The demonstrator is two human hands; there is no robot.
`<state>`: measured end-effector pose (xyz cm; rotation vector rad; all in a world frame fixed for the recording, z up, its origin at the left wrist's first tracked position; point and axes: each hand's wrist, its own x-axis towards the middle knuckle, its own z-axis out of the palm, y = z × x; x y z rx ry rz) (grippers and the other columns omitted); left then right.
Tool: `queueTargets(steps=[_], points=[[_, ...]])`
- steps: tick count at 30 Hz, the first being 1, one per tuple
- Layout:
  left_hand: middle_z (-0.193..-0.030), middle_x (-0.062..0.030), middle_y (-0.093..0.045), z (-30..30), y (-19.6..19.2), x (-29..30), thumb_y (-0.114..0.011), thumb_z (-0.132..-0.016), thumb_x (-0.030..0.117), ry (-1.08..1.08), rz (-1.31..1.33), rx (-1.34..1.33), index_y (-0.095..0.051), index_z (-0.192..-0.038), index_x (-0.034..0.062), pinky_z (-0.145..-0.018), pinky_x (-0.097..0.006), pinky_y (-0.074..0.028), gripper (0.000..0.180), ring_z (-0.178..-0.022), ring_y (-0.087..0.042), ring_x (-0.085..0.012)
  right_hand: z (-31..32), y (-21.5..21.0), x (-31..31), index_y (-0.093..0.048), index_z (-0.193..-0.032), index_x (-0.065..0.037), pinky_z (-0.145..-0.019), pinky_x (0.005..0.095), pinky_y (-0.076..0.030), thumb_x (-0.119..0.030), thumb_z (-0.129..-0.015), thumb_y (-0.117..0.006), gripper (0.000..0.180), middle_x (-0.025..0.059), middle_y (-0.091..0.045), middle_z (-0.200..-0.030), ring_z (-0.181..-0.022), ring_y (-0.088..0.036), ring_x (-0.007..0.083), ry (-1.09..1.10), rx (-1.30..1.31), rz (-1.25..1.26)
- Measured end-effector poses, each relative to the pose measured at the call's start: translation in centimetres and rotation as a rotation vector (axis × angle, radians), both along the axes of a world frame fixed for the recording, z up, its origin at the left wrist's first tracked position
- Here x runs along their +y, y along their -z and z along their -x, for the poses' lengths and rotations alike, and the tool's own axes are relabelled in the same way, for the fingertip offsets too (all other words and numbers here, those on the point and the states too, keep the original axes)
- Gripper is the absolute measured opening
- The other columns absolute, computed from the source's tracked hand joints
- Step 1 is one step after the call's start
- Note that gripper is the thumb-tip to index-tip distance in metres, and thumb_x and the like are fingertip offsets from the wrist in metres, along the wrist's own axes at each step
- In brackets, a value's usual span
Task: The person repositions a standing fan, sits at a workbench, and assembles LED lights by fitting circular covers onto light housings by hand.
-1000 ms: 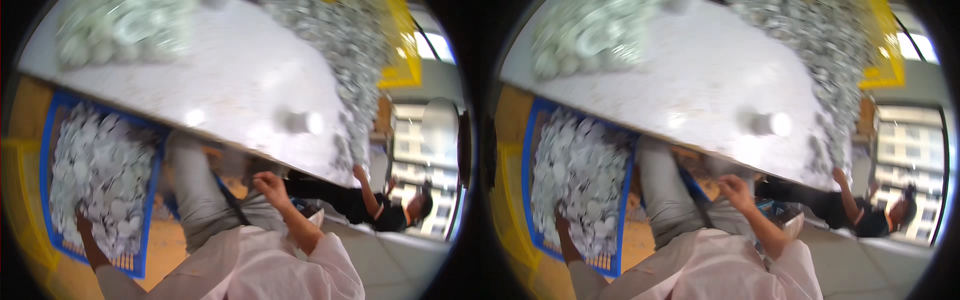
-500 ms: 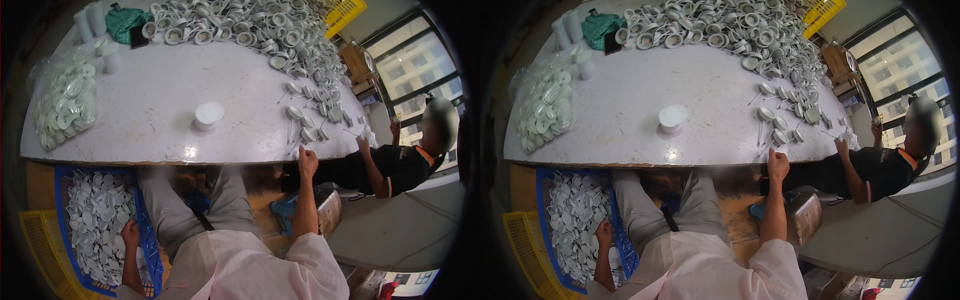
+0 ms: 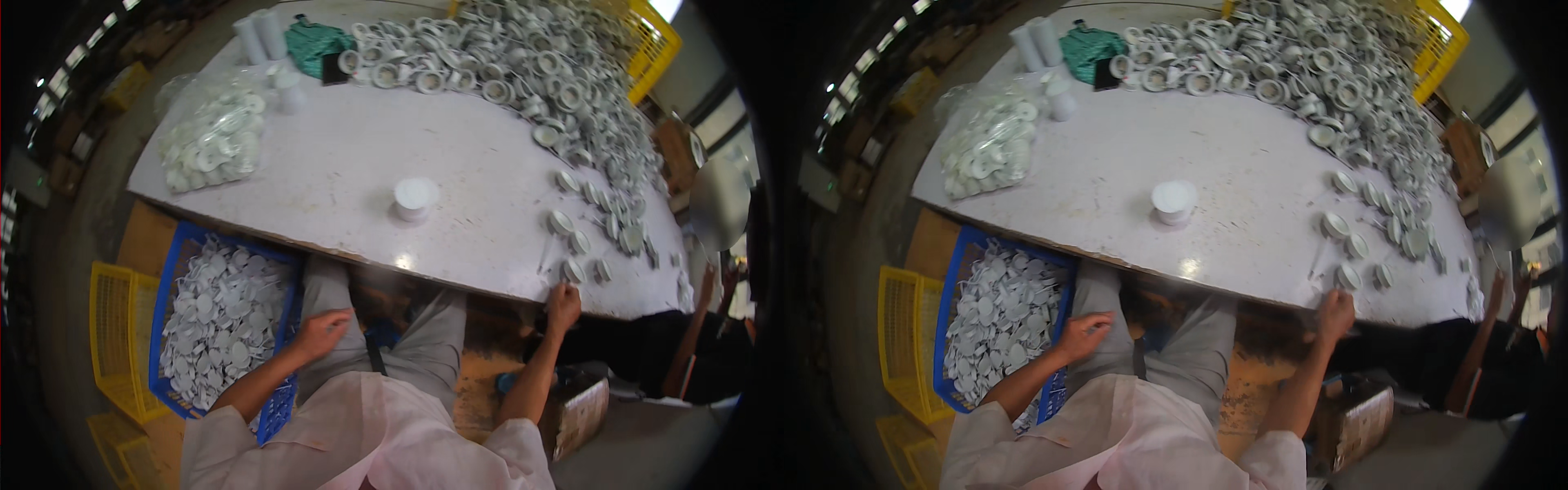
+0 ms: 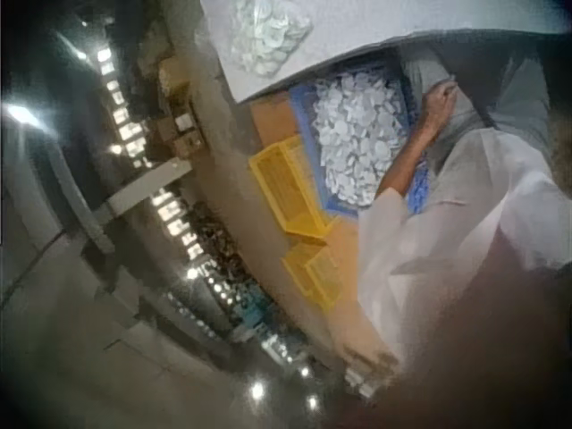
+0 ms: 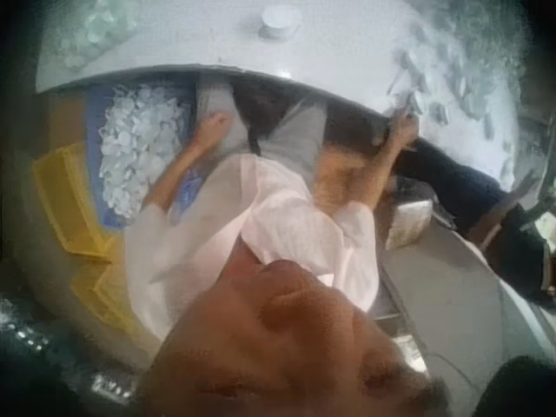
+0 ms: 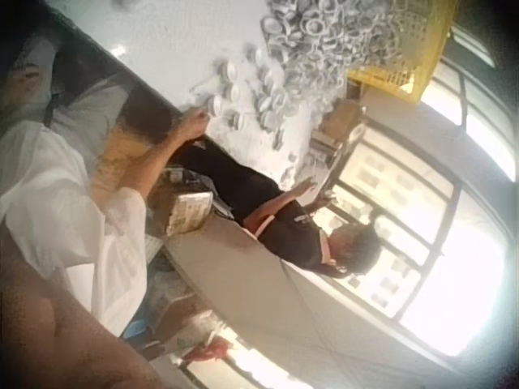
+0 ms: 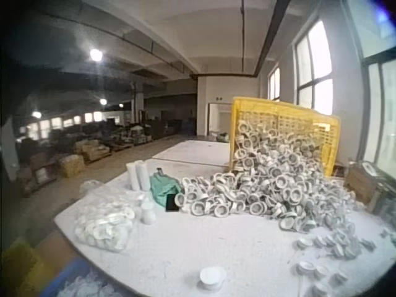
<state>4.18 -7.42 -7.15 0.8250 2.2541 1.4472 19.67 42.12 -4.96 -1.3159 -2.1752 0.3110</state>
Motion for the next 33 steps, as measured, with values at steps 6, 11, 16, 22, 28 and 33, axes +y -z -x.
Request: queueTargets(steps=[6, 11, 16, 22, 28, 33], points=[[-0.111, -0.0137, -0.063, -3.2, -5.0, 6.8, -0.066, -0.081, 0.008, 0.167, -0.127, -0.311, -0.054, -0.118, 0.0021, -0.077, -0.027, -0.051, 0.039, -0.092, -0.064, -0.0157, -0.8, -1.8, -9.4, -0.059, -0.083, 0.004, -0.066, 0.0291, -0.045, -0.019, -0.086, -0.059, 0.023, 0.0065, -0.060, -0.073, -0.067, -0.051, 0.0135, -0.127, 0.464, 0.274], [-0.124, -0.0142, -0.054, -2.3, -6.0, 11.9, -0.072, -0.076, 0.006, 0.086, -0.494, -0.522, -0.033, -0.136, 0.0027, -0.085, -0.027, -0.048, 0.071, -0.106, -0.057, -0.0176, 3.7, -3.3, -22.2, -0.057, -0.077, -0.003, -0.056, 0.0211, -0.039, -0.004, -0.085, -0.059, 0.008, -0.0027, -0.050, -0.067, -0.063, -0.044, 0.0039, -0.632, 0.486, 0.507], [-0.119, -0.0091, -0.053, -0.1, -7.4, 10.3, -0.082, -0.066, 0.011, -0.124, -0.431, -0.335, -0.039, -0.130, 0.0012, -0.094, -0.030, -0.042, 0.078, -0.109, -0.051, -0.0152, 6.6, -2.5, -27.5, -0.058, -0.077, -0.002, -0.052, 0.0255, -0.042, 0.002, -0.074, -0.066, 0.010, 0.0082, -0.055, -0.066, -0.055, -0.052, 0.0148, -1.040, 0.400, 0.501], [-0.117, -0.0091, -0.055, 1.0, -6.1, 7.1, -0.082, -0.063, 0.008, -0.282, -0.410, -0.330, -0.039, -0.129, -0.0011, -0.093, -0.030, -0.043, 0.079, -0.108, -0.053, -0.0157, 9.6, -3.6, -27.4, -0.059, -0.079, -0.002, -0.053, 0.0256, -0.045, -0.001, -0.075, -0.068, 0.009, 0.0054, -0.058, -0.068, -0.059, -0.056, 0.0120, -1.095, 0.340, 0.642], [-0.117, -0.0099, -0.055, 2.0, -5.4, 5.3, -0.081, -0.063, 0.007, -0.352, -0.363, -0.283, -0.038, -0.129, -0.0013, -0.094, -0.030, -0.043, 0.080, -0.109, -0.053, -0.0168, 18.6, -6.8, -19.3, -0.055, -0.080, -0.004, -0.049, 0.0208, -0.040, -0.019, -0.083, -0.067, 0.019, 0.0002, -0.053, -0.066, -0.057, -0.050, 0.0070, -0.573, 0.504, 0.903], [-0.117, -0.0102, -0.055, 1.2, -4.8, 5.4, -0.081, -0.064, 0.009, -0.342, -0.361, -0.328, -0.038, -0.129, -0.0013, -0.094, -0.031, -0.043, 0.079, -0.109, -0.053, -0.0174, 23.8, -7.3, -16.9, -0.054, -0.077, -0.008, -0.046, 0.0195, -0.037, -0.026, -0.082, -0.069, 0.024, -0.0013, -0.050, -0.063, -0.052, -0.049, 0.0079, -0.421, 0.461, 1.204]])
